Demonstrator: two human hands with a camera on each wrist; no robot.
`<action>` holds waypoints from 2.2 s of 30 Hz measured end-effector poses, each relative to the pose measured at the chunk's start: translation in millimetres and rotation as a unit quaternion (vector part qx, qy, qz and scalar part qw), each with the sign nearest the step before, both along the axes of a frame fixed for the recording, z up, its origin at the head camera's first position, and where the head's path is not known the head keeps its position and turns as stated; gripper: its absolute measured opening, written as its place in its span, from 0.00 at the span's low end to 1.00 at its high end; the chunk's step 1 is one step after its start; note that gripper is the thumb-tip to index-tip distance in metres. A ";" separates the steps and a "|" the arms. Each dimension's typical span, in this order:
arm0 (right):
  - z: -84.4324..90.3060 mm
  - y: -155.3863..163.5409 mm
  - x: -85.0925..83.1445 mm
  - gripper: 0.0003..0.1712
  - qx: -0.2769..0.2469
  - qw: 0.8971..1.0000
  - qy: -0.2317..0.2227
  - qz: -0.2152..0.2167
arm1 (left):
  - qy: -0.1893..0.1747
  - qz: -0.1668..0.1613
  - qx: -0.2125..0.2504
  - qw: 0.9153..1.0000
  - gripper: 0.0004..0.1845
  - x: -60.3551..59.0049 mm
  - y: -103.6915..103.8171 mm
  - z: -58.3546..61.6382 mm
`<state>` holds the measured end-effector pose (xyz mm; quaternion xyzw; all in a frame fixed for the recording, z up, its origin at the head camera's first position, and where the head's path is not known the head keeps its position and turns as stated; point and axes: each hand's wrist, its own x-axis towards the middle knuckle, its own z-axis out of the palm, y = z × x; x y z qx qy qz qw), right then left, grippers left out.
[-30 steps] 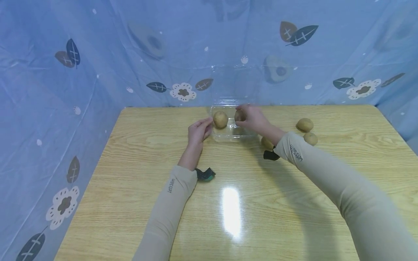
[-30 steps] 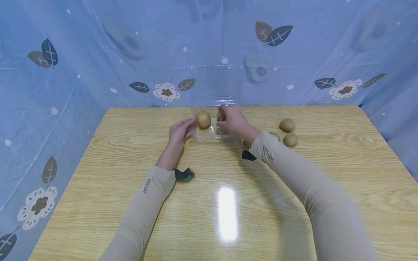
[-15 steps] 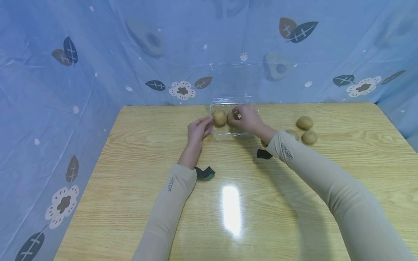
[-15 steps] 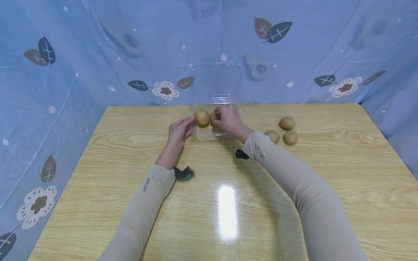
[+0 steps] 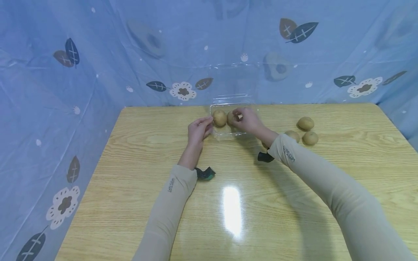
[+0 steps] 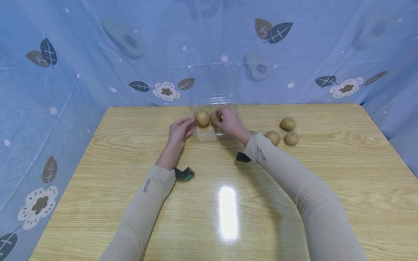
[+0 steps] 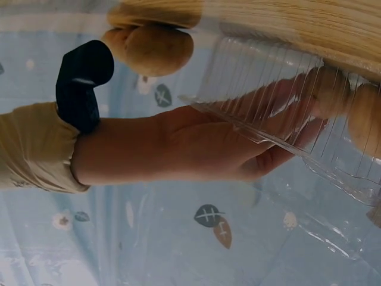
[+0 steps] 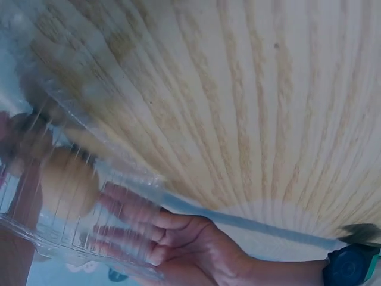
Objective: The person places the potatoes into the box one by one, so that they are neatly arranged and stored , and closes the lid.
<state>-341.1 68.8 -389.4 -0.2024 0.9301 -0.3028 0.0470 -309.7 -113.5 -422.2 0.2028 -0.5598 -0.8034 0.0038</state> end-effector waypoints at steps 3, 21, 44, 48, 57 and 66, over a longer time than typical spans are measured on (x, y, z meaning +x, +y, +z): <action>2.1 4.8 2.0 0.27 -0.005 1.000 -0.005 -0.010 | -0.001 0.001 0.000 1.000 0.08 -0.1 1.4 0.2; 26.5 59.1 12.0 0.20 -0.085 0.994 0.056 -0.040 | 0.000 -0.006 0.001 1.000 0.09 -0.4 0.7 -0.6; 40.1 186.0 31.9 0.19 0.056 0.993 0.077 -0.068 | -0.003 -0.005 0.003 1.000 0.09 0.0 -0.1 1.1; 36.7 195.6 33.3 0.19 0.070 0.992 0.075 -0.076 | 0.000 -0.005 0.001 1.000 0.07 0.2 1.1 0.1; 25.9 201.1 28.5 0.23 0.136 0.987 0.060 -0.066 | 0.003 -0.007 0.009 1.000 0.09 -0.1 0.7 -0.4; 9.6 201.7 17.4 0.26 0.170 0.984 0.036 -0.038 | -0.005 -0.013 0.008 1.000 0.11 0.6 -0.5 -2.9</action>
